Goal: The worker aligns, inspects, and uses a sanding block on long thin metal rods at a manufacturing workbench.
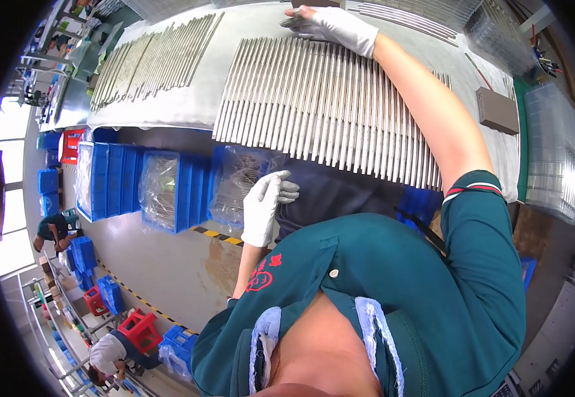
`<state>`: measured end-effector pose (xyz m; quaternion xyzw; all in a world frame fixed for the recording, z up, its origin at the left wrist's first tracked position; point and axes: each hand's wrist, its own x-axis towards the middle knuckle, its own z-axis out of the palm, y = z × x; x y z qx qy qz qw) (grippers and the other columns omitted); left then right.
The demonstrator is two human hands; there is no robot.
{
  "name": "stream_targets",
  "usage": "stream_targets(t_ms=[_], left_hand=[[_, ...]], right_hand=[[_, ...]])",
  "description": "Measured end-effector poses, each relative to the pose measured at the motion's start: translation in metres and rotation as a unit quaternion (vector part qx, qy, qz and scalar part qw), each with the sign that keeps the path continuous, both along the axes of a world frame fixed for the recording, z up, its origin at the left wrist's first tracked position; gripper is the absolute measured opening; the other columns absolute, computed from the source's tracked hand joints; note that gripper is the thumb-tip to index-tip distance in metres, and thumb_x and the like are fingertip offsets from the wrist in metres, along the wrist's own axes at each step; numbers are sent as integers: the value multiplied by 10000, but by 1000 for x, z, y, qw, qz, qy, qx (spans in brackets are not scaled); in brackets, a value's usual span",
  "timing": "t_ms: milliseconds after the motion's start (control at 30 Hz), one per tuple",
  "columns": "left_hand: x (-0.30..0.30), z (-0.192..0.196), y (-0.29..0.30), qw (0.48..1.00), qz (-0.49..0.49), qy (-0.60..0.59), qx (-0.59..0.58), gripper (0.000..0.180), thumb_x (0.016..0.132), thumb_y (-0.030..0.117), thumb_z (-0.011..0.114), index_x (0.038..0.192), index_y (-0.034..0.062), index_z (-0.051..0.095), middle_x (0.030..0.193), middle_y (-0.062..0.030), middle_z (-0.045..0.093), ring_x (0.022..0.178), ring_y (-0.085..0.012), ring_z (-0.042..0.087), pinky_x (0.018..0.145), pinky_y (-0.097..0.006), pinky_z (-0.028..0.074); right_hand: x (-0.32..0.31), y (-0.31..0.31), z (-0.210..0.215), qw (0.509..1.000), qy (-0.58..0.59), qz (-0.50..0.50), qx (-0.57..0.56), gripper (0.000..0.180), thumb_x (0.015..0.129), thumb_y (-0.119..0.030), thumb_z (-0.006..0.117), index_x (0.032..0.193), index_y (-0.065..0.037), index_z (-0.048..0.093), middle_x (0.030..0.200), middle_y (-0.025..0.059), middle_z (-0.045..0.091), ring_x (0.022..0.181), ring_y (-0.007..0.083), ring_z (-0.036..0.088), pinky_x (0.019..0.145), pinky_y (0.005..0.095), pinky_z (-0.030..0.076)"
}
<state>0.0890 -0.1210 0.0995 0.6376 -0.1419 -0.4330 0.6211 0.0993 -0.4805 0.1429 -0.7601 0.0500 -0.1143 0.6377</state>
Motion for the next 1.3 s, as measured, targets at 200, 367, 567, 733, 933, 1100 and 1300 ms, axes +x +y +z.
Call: stream_targets(t_ms=[200,367,567,733,933,1100,1300], left_hand=[[-6,17,-39,999,-41,15,-6,301,950,256,559,971,-42,600,811,-120,649,670,-155,625,633,-261,507],[-12,11,-62,995,-33,82,-39,213,897,243,652,919,40,591,701,-14,557,547,-64,504,491,-229,428],[-16,12,-61,996,-14,80,-47,206,896,234,652,837,56,568,611,16,508,477,-52,448,446,-228,398],[-14,18,-57,994,-24,94,-39,231,887,249,663,862,36,578,618,8,525,490,-54,463,456,-218,402],[30,57,-35,921,-349,-76,155,365,896,376,608,940,15,645,788,-57,649,682,-106,597,653,-257,474],[75,97,-50,914,-129,-373,98,306,908,298,584,1034,27,650,898,-105,652,796,-173,625,731,-312,493],[170,45,-112,656,-61,-725,201,463,912,450,508,1154,72,620,1076,-159,633,993,-334,591,878,-413,457]], right_hand=[[-33,39,9,870,43,-18,-492,631,940,-548,408,1436,-161,363,1413,134,443,1293,320,427,1091,386,328],[-54,41,5,848,96,-58,-519,597,920,-477,489,1414,-157,390,1422,133,423,1262,319,453,1065,374,355],[-59,48,8,857,120,-79,-494,596,919,-481,491,1406,-149,406,1410,118,441,1270,311,444,1070,369,349],[-56,53,4,814,40,-65,-576,616,932,-513,433,1423,-146,377,1443,145,377,1335,306,361,1114,427,278],[-37,68,-2,793,-13,10,-610,592,960,-489,373,1437,-139,341,1444,165,368,1348,322,334,1134,448,222],[-38,69,-4,771,26,33,-636,650,956,-555,307,1441,-125,338,1482,185,301,1368,356,287,1142,456,196],[-74,66,27,789,13,-5,-614,650,936,-560,346,1447,-156,337,1497,176,274,1371,378,263,1145,467,189]])
